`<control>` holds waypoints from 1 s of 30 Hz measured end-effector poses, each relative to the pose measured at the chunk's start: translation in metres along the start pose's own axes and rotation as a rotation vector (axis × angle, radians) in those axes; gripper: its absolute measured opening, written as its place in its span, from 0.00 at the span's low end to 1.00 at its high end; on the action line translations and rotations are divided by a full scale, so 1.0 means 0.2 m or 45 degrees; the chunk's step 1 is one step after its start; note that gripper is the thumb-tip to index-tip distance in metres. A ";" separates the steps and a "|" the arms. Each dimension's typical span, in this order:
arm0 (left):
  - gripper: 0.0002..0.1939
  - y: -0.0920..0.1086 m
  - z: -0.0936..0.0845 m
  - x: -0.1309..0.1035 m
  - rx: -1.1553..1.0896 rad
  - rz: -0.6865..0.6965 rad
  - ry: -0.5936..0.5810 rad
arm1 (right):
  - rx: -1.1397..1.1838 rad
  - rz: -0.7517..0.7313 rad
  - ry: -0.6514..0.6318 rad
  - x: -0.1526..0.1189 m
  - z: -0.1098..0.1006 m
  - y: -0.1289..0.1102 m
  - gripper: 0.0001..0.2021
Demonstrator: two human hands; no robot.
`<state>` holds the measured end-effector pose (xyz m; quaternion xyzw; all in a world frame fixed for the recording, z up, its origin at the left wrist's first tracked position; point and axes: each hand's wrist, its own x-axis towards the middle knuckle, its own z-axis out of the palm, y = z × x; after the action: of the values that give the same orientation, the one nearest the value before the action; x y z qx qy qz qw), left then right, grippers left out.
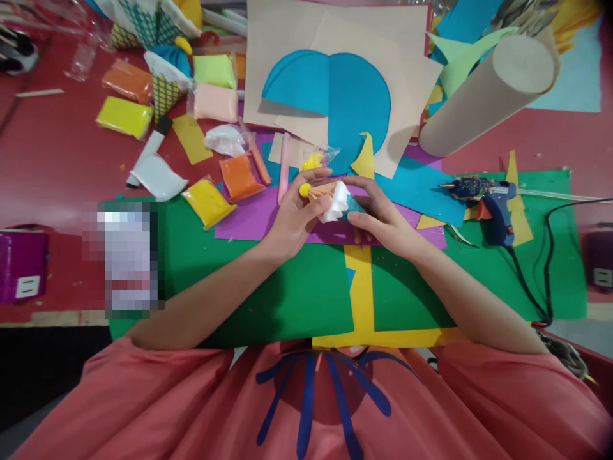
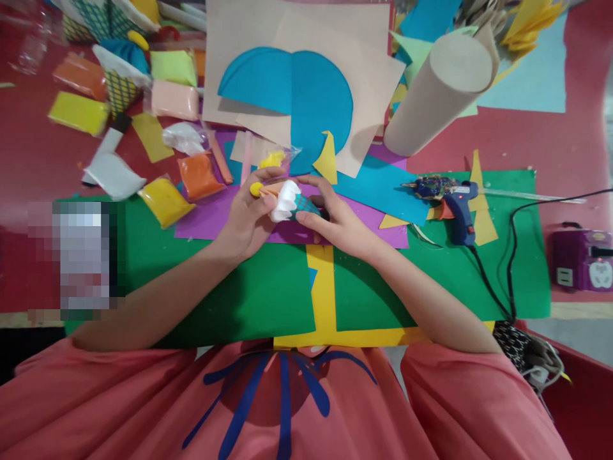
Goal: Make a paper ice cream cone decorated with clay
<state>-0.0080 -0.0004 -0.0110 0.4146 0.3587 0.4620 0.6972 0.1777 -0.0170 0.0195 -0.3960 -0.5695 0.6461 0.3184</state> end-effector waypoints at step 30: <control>0.17 0.04 -0.05 -0.09 0.343 0.165 -0.138 | 0.379 0.103 -0.040 0.01 0.08 0.02 0.28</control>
<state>-0.0246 -0.0124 -0.0049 0.5510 0.3517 0.4307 0.6223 0.1637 -0.0232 0.0153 -0.3566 -0.4559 0.7419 0.3385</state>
